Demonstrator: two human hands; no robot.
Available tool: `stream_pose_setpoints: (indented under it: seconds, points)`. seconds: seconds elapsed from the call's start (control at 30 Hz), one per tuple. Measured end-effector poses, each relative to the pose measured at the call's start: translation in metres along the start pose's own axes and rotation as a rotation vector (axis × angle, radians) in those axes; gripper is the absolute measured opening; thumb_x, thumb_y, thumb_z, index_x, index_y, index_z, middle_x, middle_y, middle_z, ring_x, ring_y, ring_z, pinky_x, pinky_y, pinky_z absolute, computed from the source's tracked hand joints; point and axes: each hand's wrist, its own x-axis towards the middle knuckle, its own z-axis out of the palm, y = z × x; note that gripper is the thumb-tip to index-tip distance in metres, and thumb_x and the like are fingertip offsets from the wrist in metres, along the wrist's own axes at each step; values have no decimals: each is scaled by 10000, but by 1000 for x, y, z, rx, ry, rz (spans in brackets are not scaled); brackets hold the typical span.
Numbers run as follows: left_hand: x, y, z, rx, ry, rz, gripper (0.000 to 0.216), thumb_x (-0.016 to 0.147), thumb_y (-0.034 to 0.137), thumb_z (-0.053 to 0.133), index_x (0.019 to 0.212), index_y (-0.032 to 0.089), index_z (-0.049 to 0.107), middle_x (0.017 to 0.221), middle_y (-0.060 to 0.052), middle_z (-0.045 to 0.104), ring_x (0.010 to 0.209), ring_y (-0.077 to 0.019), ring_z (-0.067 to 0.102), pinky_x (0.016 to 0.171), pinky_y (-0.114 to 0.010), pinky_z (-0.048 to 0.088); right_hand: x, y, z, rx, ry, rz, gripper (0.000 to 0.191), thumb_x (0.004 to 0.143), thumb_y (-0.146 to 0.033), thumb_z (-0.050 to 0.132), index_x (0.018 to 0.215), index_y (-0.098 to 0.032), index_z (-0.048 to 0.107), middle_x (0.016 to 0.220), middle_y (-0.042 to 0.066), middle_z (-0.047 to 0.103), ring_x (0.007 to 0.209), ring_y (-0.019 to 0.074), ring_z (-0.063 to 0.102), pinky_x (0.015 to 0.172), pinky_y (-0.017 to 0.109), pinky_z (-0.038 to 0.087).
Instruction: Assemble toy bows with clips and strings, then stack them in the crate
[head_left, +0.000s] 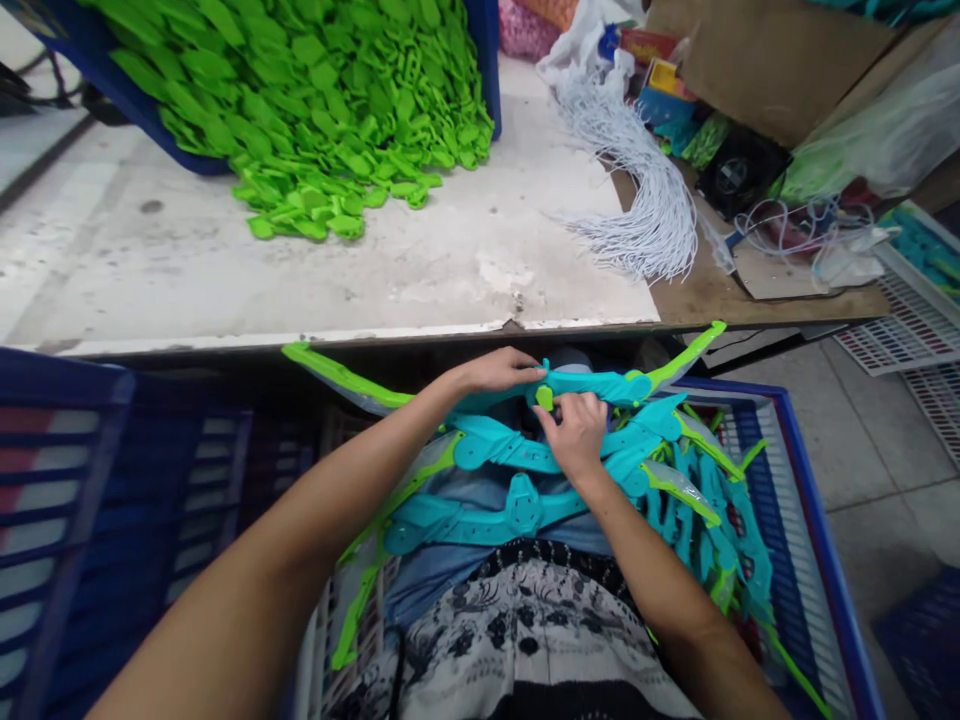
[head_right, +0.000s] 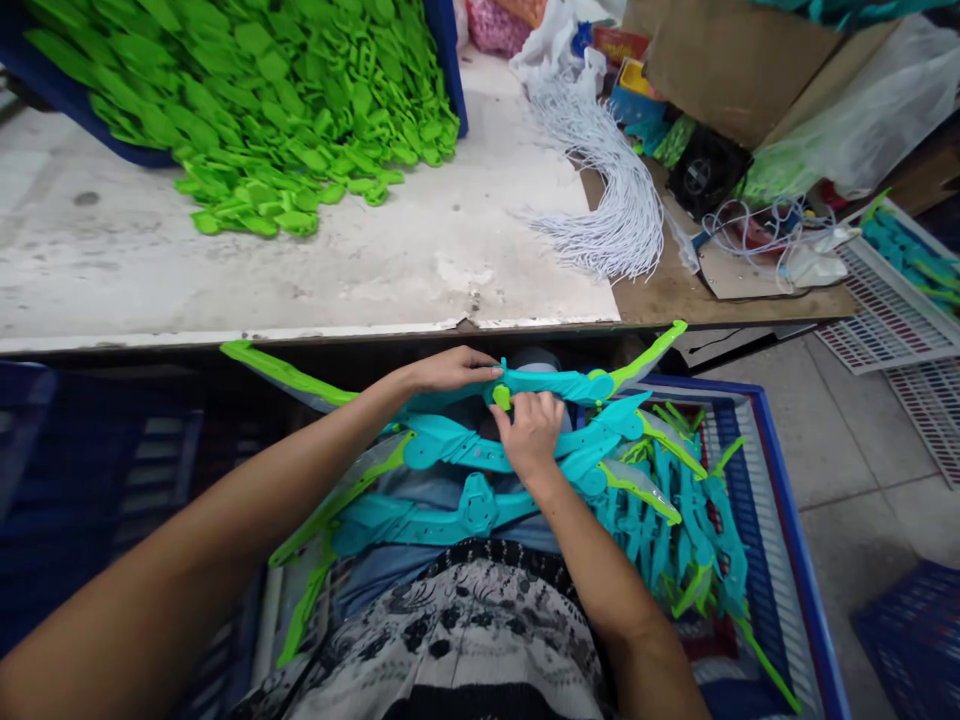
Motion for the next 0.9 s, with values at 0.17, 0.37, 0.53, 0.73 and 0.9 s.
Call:
stream_pose_setpoints:
  seconds: [0.17, 0.37, 0.53, 0.73, 0.9]
  points:
    - [4, 3, 4, 152, 14, -33, 479, 638, 582, 664, 762, 120, 635, 633, 15, 528, 623, -129, 449, 567, -245, 303, 3, -1, -3, -114, -101, -61, 293, 885, -461, 593, 786, -187, 618, 741, 56, 653, 836, 236, 483, 737, 348, 253]
    - [6, 4, 7, 207, 48, -22, 388, 644, 513, 684, 668, 151, 548, 557, 45, 445, 563, -103, 390, 541, -248, 262, 8, 3, -4, -123, -181, 12, 399, 845, -569, 595, 735, -186, 623, 786, 83, 666, 866, 258, 522, 737, 358, 290]
    - [6, 1, 7, 175, 32, 4, 348, 685, 485, 651, 682, 148, 562, 561, 39, 443, 567, -102, 384, 538, -252, 260, 13, 13, -8, 148, -227, 133, 459, 783, -579, 662, 1000, -180, 593, 857, 60, 707, 882, 243, 619, 751, 327, 382]
    - [9, 1, 5, 158, 25, -9, 358, 655, 491, 667, 638, 166, 516, 564, 40, 446, 562, -102, 386, 534, -254, 277, 17, 13, -4, 234, -293, 139, 631, 837, -463, 628, 1361, -170, 433, 838, 47, 718, 816, 223, 664, 728, 302, 416]
    - [11, 2, 7, 235, 58, -1, 366, 654, 504, 658, 614, 170, 512, 536, 43, 430, 540, -101, 390, 526, -255, 258, 29, 14, -8, 329, -438, 195, 747, 810, -362, 658, 1473, -238, 337, 586, -71, 605, 598, 171, 603, 633, 256, 368]
